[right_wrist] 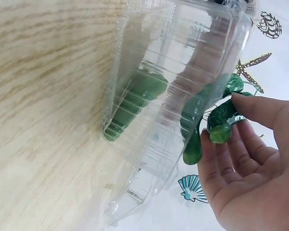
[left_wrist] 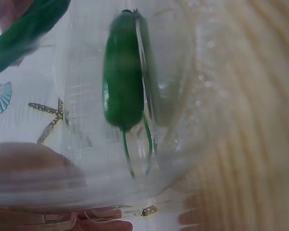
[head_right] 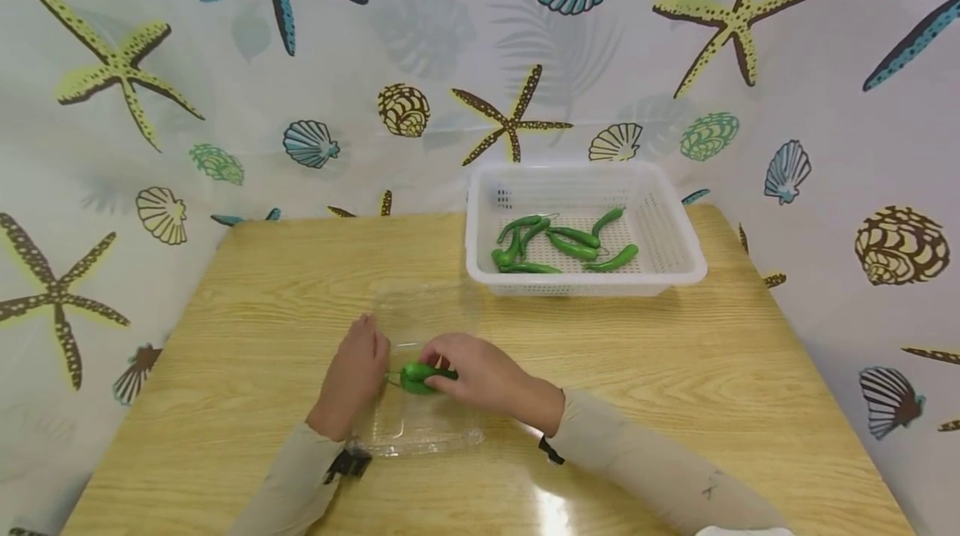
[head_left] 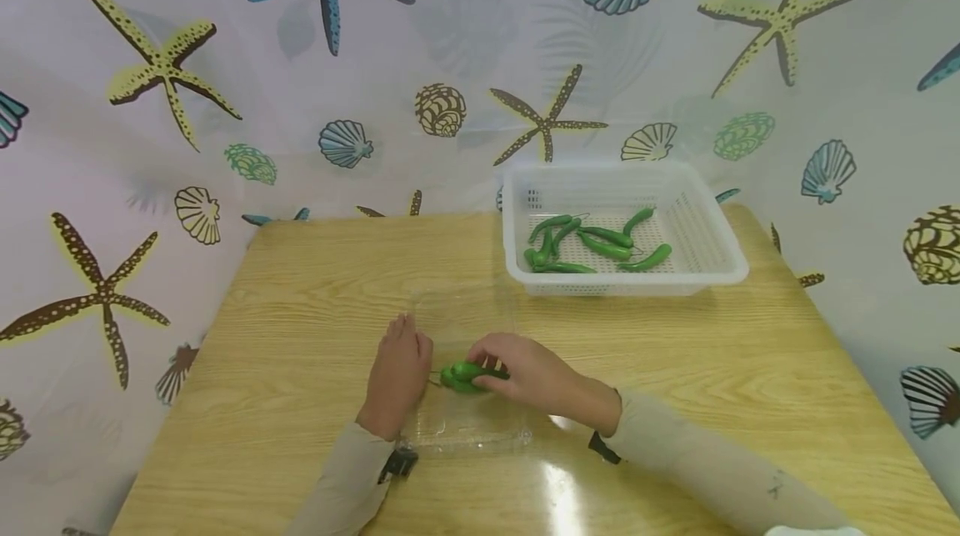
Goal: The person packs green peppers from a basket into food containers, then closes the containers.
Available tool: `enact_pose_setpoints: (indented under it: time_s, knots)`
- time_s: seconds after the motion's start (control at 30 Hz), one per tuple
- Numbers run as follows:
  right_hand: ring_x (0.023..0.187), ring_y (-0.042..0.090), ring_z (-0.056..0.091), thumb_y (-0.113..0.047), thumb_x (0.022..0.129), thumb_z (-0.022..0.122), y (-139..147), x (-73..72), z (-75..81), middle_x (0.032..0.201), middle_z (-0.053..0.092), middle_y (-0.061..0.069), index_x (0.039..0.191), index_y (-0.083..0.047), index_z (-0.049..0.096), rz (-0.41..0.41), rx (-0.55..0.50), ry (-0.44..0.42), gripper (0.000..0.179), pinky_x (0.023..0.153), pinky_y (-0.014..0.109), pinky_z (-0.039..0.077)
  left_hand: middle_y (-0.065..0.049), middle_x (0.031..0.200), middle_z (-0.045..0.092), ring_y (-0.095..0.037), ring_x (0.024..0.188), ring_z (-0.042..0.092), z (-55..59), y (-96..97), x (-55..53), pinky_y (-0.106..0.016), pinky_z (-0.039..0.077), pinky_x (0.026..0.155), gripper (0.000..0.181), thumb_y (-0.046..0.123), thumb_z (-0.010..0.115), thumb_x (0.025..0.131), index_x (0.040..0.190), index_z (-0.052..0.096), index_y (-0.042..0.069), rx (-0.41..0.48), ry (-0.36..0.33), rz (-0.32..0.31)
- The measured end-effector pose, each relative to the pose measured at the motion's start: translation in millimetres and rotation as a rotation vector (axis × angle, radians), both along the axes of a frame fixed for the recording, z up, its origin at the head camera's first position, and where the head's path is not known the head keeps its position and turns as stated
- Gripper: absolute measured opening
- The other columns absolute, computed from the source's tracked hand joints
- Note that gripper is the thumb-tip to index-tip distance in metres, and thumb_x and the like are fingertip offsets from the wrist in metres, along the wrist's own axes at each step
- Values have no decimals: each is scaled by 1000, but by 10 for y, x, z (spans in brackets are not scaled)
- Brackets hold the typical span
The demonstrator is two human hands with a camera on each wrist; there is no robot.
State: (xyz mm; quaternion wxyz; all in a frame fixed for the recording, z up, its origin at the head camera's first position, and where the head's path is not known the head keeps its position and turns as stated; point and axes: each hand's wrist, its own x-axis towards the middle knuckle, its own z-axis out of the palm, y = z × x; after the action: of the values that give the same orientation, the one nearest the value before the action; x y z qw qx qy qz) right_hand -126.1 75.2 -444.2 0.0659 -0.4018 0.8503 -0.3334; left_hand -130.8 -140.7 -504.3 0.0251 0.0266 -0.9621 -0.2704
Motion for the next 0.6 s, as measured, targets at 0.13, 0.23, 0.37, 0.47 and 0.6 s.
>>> enact_pose_setpoints:
  time_s: [0.13, 0.23, 0.37, 0.47, 0.6]
  knots:
    - [83, 3, 55, -21, 85, 68, -22, 5, -47, 94, 60, -9, 105, -15, 62, 5, 15, 3, 21, 72, 25, 50, -23, 145, 30, -35, 135, 24, -7, 1, 1, -46, 19, 109, 53, 26, 28, 99, 139, 34, -8, -5, -9, 1]
    - [82, 3, 55, -21, 85, 68, -35, 7, -70, 94, 59, -9, 105, -15, 63, 9, 25, 8, 21, 71, 22, 49, -23, 145, 29, -36, 135, 24, -8, 1, 1, -47, 19, 109, 53, 26, 28, 99, 139, 33, -8, -8, -10, 0]
    - [82, 2, 54, -23, 85, 68, -53, 6, -94, 93, 59, -10, 104, -16, 63, 9, 43, 24, 20, 70, 18, 47, -24, 145, 30, -36, 135, 24, -3, 2, 5, -47, 20, 109, 53, 26, 28, 99, 139, 33, -8, -15, -10, -2]
    - [82, 1, 54, -25, 86, 68, -71, 3, -102, 94, 59, -11, 104, -17, 63, 11, 46, 26, 21, 71, 17, 47, -23, 145, 30, -36, 135, 24, 9, 2, 7, -47, 21, 109, 53, 26, 29, 99, 139, 34, -8, -13, -10, 2]
    - [83, 3, 56, -24, 86, 67, -96, 4, -98, 95, 60, -11, 105, -17, 63, 19, 40, 20, 21, 72, 19, 48, -24, 145, 31, -36, 135, 25, 24, 5, 12, -48, 21, 108, 53, 25, 29, 99, 139, 35, -8, -4, -6, 5]
